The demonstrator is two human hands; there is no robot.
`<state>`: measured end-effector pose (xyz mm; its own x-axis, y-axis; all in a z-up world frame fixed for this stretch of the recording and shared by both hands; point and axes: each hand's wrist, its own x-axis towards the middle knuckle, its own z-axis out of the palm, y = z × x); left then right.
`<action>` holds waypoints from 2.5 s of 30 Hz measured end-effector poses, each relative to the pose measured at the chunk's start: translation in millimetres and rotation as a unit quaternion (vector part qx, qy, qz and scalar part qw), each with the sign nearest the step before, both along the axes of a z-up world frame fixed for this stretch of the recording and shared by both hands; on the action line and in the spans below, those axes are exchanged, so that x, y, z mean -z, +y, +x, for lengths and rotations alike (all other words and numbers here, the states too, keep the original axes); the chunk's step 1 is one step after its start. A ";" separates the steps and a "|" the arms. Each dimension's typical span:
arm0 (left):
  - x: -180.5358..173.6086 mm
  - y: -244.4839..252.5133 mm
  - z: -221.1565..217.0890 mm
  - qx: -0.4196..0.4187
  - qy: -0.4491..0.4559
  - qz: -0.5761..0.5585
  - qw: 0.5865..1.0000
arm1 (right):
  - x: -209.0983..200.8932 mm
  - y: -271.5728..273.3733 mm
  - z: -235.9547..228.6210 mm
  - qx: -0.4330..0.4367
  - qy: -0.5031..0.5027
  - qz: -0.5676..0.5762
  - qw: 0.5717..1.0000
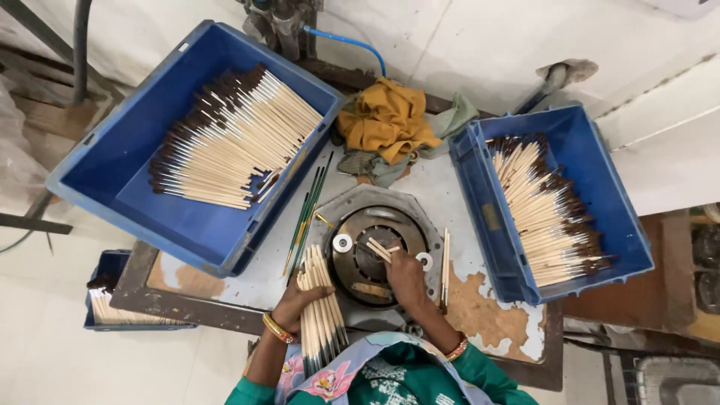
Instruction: Assembling paint brushes by manually inserting handles and bristles into a clamping machine for assembly.
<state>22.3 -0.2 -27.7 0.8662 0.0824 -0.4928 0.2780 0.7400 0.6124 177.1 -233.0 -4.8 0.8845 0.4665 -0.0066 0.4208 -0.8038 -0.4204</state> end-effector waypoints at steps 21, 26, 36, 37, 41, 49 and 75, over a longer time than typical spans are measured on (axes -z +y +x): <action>-53.2 1.7 20.9 -0.001 -0.024 0.114 0.993 | -84.7 -7.2 1.7 0.017 0.077 -0.051 0.996; -35.8 -3.0 8.3 -0.018 0.065 -0.063 0.996 | -41.1 -4.7 9.3 -0.074 -0.017 -0.019 0.997; 12.3 -9.3 -3.9 -0.034 0.061 0.006 0.998 | 3.5 -2.0 5.7 -0.056 -0.100 0.063 0.991; 9.4 -9.7 -4.9 -0.032 0.066 0.006 0.997 | 10.4 -6.0 1.3 -0.053 -0.095 0.063 0.992; -15.8 -13.1 1.9 0.018 0.003 0.088 0.996 | -25.9 -1.8 -12.9 -0.016 -0.036 0.142 0.989; -61.3 -13.9 20.1 0.103 -0.241 0.465 0.845 | -105.3 -1.4 -29.1 -0.217 0.094 0.124 0.964; -53.3 -14.1 6.6 0.031 0.045 0.092 0.994 | -59.0 4.5 -12.5 -0.014 0.032 0.145 0.989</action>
